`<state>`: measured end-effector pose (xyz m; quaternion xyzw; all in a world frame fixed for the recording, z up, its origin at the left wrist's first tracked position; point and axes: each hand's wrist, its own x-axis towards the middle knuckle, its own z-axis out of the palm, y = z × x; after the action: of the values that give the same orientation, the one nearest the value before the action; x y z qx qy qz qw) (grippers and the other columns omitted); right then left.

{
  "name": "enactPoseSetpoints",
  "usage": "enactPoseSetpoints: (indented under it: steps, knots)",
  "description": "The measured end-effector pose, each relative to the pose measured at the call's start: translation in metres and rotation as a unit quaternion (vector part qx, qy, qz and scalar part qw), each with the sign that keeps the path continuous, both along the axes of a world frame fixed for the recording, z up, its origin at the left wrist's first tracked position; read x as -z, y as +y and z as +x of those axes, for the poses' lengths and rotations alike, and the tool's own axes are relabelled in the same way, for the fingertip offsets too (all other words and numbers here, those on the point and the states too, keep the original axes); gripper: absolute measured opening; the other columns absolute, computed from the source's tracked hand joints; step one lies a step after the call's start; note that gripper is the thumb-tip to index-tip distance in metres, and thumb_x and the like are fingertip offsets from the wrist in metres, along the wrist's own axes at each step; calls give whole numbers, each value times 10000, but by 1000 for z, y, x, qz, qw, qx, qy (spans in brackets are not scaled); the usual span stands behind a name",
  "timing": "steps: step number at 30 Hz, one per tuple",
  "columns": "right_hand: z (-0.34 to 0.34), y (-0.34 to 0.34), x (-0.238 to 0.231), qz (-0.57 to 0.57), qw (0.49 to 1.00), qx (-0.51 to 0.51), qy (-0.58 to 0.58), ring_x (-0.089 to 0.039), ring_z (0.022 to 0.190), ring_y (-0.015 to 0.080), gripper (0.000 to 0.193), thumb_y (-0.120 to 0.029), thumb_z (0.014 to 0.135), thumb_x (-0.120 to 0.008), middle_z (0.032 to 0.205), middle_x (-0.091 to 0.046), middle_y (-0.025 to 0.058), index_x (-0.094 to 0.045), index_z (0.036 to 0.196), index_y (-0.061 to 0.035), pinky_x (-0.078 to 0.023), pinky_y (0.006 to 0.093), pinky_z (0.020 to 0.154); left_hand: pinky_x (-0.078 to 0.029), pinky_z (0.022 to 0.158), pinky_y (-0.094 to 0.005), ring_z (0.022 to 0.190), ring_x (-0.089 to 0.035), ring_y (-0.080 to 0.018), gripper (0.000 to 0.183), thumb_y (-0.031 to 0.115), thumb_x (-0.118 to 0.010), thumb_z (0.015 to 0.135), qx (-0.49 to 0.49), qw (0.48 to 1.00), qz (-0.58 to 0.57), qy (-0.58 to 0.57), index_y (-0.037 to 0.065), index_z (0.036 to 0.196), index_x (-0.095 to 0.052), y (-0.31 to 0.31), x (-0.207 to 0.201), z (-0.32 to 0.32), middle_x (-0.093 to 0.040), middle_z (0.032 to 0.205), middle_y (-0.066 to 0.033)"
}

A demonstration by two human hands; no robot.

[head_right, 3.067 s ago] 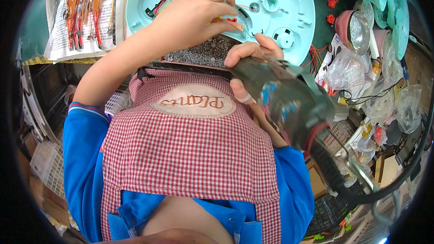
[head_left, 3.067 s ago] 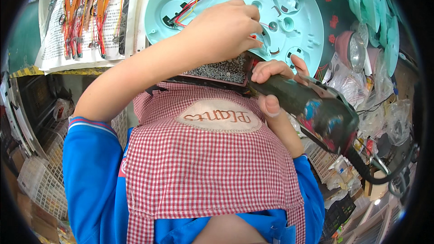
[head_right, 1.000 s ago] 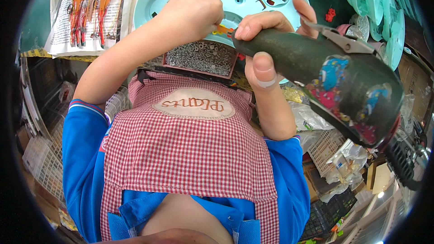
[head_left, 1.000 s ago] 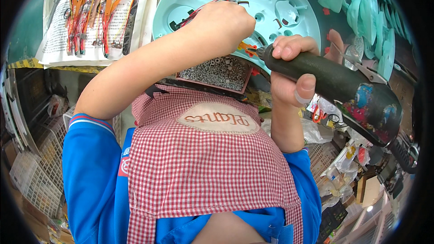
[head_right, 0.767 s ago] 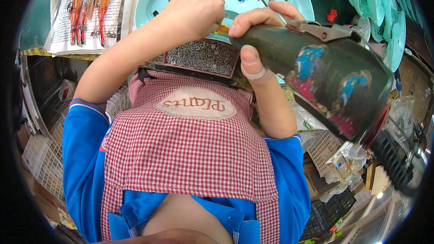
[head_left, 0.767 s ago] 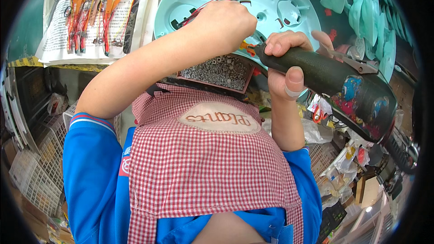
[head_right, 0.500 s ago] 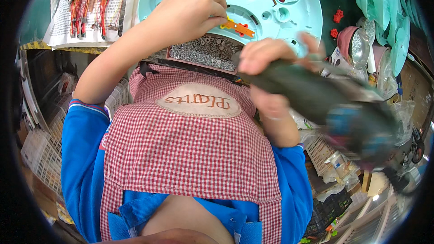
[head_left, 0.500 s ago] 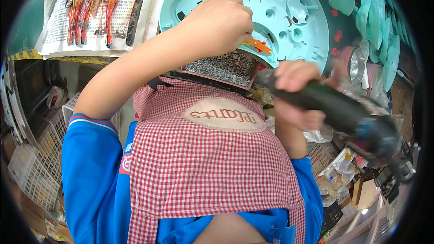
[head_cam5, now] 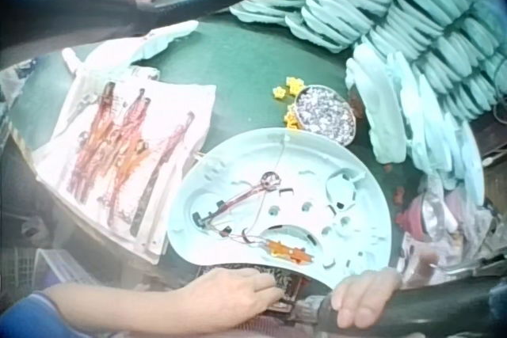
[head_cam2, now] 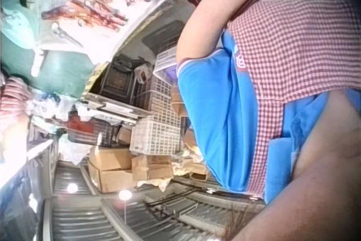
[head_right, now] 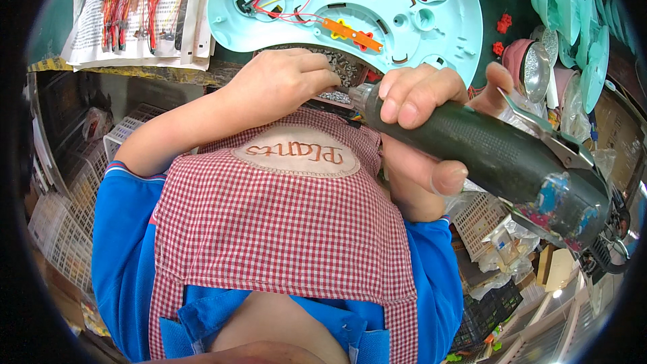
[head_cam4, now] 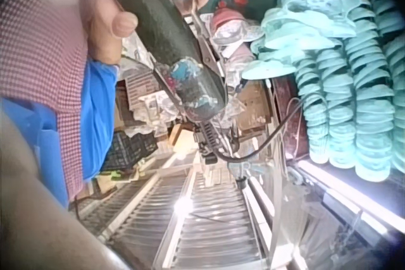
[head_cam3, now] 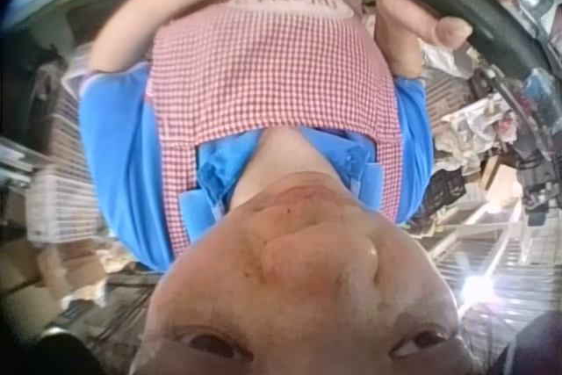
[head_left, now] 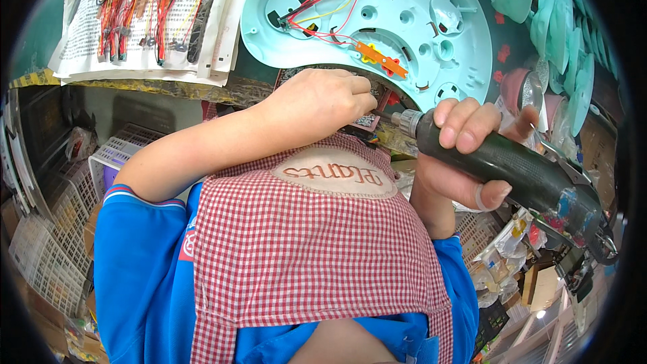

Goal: The person assembles light-blue plastic plates by inserting small star-shaped pieces and connecting wires using a soldering iron. They handle multiple plates, place them on a green workbench, and use tools to secure components inside the plates.

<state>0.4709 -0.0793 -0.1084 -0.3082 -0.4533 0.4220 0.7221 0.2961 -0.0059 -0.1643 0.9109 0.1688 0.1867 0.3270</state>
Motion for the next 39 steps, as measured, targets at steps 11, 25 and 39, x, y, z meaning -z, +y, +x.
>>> enactPoseSetpoints:
  steps: [11, 25, 39]
  knots:
    - [0, 26, -16, -1, 1000, -16, -24, -517, 707, 169, 828, -569, 800, -670, 819, -541, 37, -353, 1446, -159, -416, 350, 716, -521, 638, -301, 714, -597, -182, 45, 128, -620, 676, -101, 988, 113, -30, 101, 669, -585, 11, -21, 8, -570, 712, -17]
    - [1, 64, 3, 28, 996, -42, -71, -542, 720, 199, 808, -521, 850, -635, 840, -574, 83, -285, 1456, -116, -424, 356, 679, -481, 819, -337, 923, -556, -210, 357, 310, -802, 642, -111, 988, 51, 99, 77, 891, -695, 48, -10, 4, -573, 976, -19]
    - [-16, 69, 20, -51, 999, 13, 1, -625, 739, 203, 929, -334, 743, -834, 817, -625, 124, -256, 1403, -29, -540, 324, 731, -466, 851, -359, 930, -561, -220, 346, 236, -799, 624, -112, 990, 18, 79, 78, 912, -690, 48, -6, 2, -562, 969, -32]
